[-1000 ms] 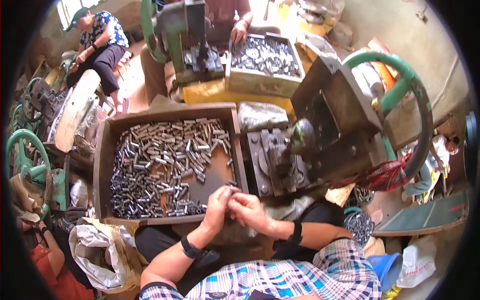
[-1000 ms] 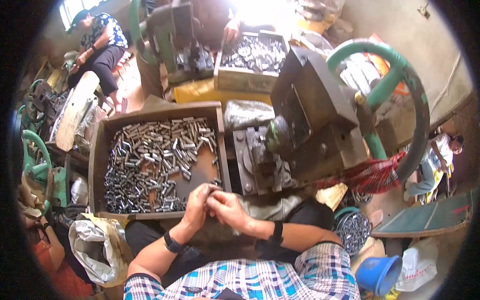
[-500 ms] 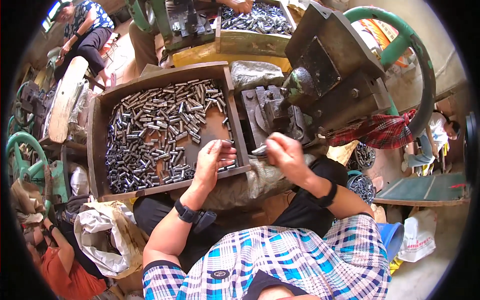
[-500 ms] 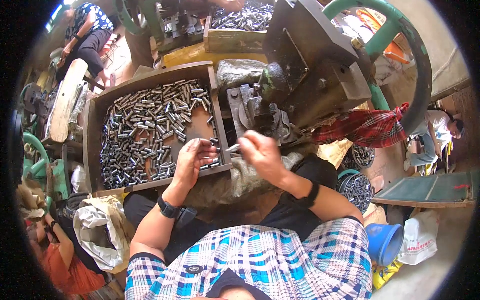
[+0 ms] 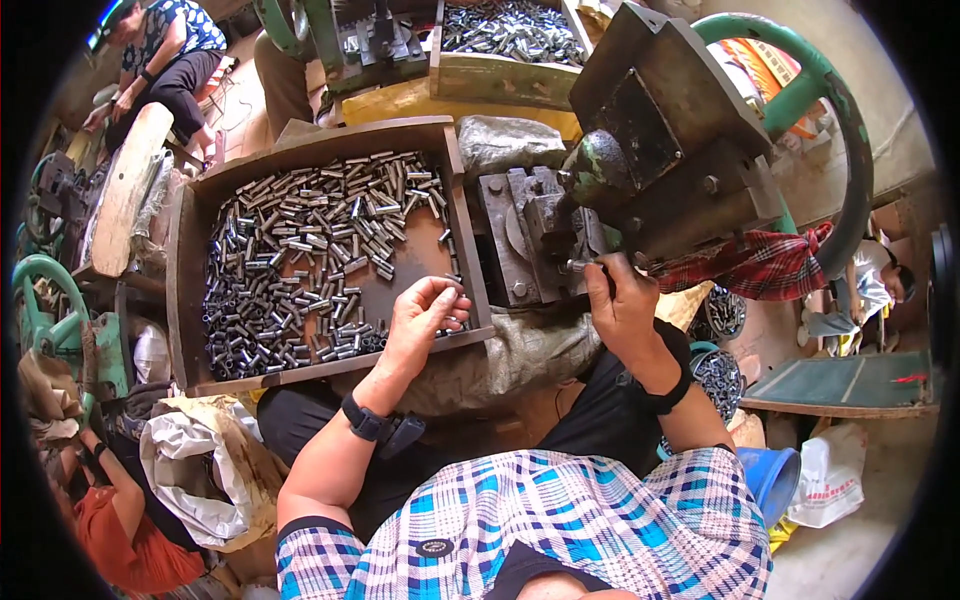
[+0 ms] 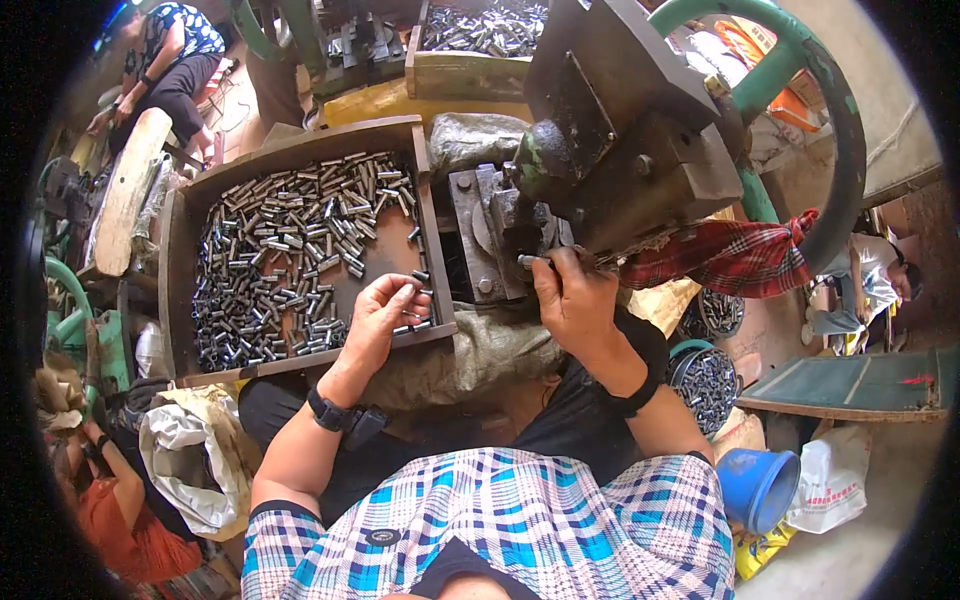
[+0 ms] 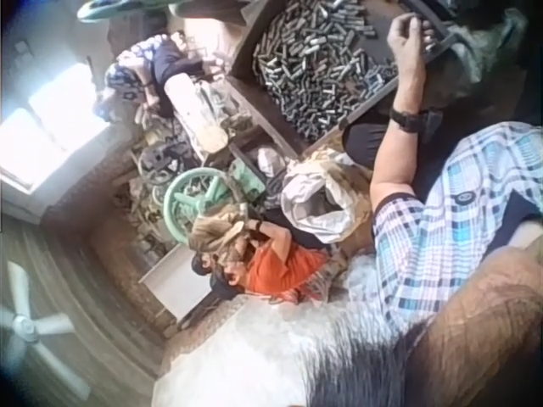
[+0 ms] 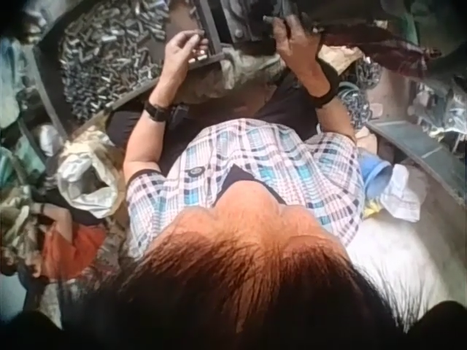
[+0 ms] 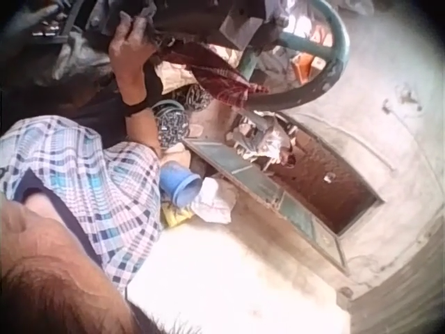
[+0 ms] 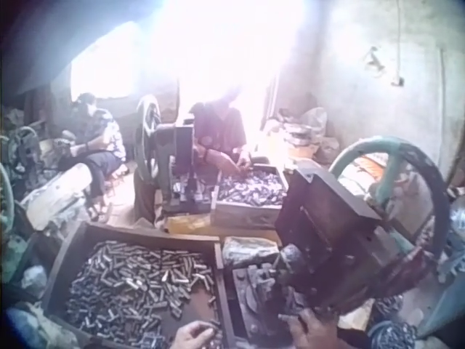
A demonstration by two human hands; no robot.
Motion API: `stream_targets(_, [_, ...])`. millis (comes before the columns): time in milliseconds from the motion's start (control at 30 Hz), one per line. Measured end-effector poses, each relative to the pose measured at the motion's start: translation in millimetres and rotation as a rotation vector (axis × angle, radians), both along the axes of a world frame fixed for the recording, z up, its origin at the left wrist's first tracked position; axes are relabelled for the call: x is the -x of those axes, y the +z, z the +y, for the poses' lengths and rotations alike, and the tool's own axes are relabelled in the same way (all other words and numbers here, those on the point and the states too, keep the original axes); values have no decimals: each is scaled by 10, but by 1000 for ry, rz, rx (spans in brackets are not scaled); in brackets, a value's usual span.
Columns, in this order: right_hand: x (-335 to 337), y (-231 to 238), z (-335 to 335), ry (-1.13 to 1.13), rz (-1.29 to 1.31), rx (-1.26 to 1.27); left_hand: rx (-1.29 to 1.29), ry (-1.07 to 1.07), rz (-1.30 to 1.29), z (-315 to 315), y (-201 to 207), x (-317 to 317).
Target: Placing small metal cylinders into a press machine and inspecting them for quality.
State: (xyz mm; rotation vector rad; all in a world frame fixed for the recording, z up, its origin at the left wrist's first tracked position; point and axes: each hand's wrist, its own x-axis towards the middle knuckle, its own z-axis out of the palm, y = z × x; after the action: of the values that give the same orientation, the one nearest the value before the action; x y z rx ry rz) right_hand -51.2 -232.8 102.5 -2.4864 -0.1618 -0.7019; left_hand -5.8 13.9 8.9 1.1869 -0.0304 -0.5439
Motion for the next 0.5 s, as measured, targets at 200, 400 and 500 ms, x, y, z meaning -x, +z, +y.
stream_targets(200, [-37,-12,9,5,-45,1,-23,-28,-11,7,-23,10])
stream_targets(400, [5,-267,46,-19,75,-62,-48,-38,-9,4,-35,6])
stream_targets(500, [-115,-507,117,-9,357,518,-49,-50,-8,-4,-41,13])
